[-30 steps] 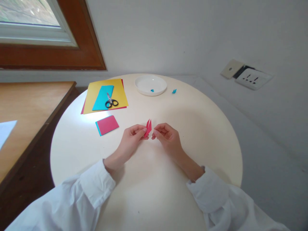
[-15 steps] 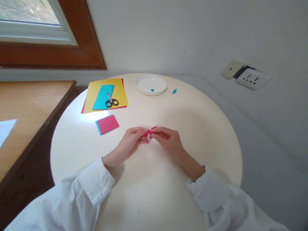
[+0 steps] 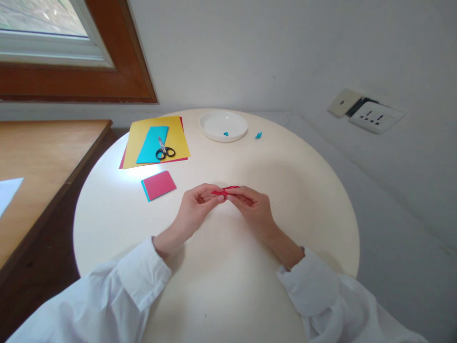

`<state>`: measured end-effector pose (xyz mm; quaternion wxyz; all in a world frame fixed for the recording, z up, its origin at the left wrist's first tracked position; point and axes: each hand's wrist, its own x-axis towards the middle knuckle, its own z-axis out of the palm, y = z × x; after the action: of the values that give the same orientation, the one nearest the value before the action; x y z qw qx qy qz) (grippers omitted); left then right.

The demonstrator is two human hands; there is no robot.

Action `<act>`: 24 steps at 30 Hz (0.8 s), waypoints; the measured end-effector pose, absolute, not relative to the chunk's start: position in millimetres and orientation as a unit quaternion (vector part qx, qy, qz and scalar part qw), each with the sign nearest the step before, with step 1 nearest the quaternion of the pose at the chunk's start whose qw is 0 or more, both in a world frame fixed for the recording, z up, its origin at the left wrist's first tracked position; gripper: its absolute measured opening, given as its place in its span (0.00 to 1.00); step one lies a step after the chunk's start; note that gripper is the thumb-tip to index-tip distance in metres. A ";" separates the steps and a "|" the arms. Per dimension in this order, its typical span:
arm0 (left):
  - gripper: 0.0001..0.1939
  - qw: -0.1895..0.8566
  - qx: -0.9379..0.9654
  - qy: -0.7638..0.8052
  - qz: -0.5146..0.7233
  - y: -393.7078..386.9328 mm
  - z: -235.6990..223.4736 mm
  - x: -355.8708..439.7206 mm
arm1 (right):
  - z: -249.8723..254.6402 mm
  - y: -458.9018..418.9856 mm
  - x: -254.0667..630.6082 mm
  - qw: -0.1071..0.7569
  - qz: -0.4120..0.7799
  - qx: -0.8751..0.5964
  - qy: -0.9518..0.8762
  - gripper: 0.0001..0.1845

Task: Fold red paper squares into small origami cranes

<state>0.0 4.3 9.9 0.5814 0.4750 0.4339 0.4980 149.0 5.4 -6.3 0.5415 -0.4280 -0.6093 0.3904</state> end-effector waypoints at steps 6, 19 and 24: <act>0.06 0.515 0.511 0.461 0.511 3.9 7.6 -0.3 | -6.2 5.3 146.8 0.542 0.385 -0.427 -0.612 0.03; 0.03 0.497 0.520 0.465 0.515 2.8 7.1 0.3 | -6.4 4.0 143.6 0.554 0.394 -0.431 -0.594 0.02; 0.04 0.484 0.541 0.467 0.505 3.2 7.7 -0.1 | -6.6 5.0 143.9 0.554 0.388 -0.429 -0.598 0.02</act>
<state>-0.1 3.2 7.7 0.4836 0.5412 0.4673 0.5048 143.9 5.0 -6.6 0.5543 -0.4289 -0.5983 0.3883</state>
